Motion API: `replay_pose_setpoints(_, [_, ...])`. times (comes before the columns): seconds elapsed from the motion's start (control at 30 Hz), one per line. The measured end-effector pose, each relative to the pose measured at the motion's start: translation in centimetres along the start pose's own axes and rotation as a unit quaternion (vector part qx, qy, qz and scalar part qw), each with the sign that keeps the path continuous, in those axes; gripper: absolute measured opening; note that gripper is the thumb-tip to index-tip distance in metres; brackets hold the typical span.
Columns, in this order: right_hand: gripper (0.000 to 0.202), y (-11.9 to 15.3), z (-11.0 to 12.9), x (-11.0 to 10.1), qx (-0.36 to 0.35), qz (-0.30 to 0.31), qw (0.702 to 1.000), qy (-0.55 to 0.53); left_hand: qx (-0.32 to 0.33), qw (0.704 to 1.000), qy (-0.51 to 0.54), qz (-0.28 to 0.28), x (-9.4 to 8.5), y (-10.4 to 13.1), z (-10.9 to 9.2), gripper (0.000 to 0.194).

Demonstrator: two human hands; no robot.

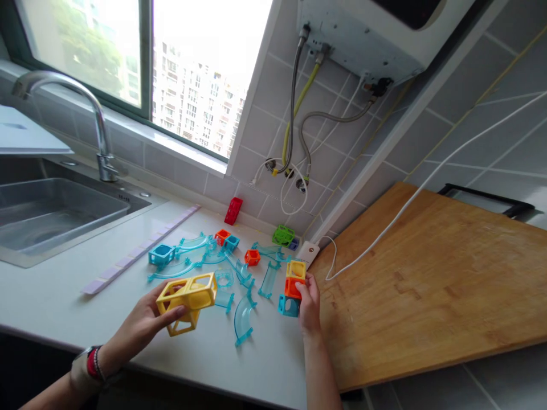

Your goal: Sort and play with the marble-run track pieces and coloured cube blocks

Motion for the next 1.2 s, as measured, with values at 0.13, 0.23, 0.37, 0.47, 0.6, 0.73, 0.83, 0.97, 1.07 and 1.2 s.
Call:
replay_pose_setpoints(0.13, [0.025, -0.4, 0.6, 3.4, -0.036, 0.048, 0.998, 0.026, -0.037, 0.988, 0.152, 0.009, 2.4, -3.2, -2.8, 0.051])
replay_pose_setpoints(0.23, [0.029, -0.3, 0.2, 6.1, -0.046, 0.106, 0.992, 0.051, -0.059, 0.960, 0.266, 0.064, 4.7, -5.7, -4.6, 0.049])
replay_pose_setpoints(0.37, [0.033, 0.6, -0.5, 8.7, -0.030, 0.213, 0.976, 0.042, -0.091, 0.936, 0.336, 0.058, 5.2, -8.0, -5.9, 0.046])
replay_pose_setpoints(0.47, [0.032, 1.3, -1.0, 9.4, -0.006, 0.226, 0.974, 0.020, -0.095, 0.932, 0.348, 0.028, 4.0, -8.6, -5.9, 0.046])
replay_pose_setpoints(0.6, [0.027, 1.9, -1.2, 9.9, -0.006, 0.238, 0.970, 0.051, -0.099, 0.930, 0.351, 0.051, 3.2, -8.3, -4.9, 0.047])
replay_pose_setpoints(0.73, [0.025, 2.5, -0.8, 10.2, -0.040, 0.273, 0.953, 0.123, -0.116, 0.929, 0.345, 0.066, 3.3, -8.2, -3.4, 0.044])
replay_pose_setpoints(0.83, [0.024, 2.9, -0.4, 10.0, -0.059, 0.287, 0.944, 0.152, -0.126, 0.935, 0.331, 0.028, 3.0, -8.6, -2.6, 0.042])
replay_pose_setpoints(0.97, [0.026, 3.3, -0.2, 9.5, -0.061, 0.296, 0.941, 0.150, -0.149, 0.928, 0.340, 0.009, 2.8, -8.8, -2.4, 0.038])
replay_pose_setpoints(1.07, [0.026, 3.5, -0.9, 8.9, -0.026, 0.267, 0.957, 0.114, -0.140, 0.928, 0.344, 0.018, 3.2, -8.6, -2.5, 0.038])
replay_pose_setpoints(1.2, [0.034, 3.6, -1.8, 8.0, -0.002, 0.166, 0.985, 0.041, -0.112, 0.934, 0.339, 0.022, 3.5, -8.3, -2.5, 0.045])
Point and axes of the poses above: each hand's wrist, its own y-axis away from the middle knuckle, its own x-axis out of the palm, z = x × y, the point moved 3 cm from there along -y, towards the middle knuckle, and after that the axes turned 4 degrees about -z, right-handed, at the moved point
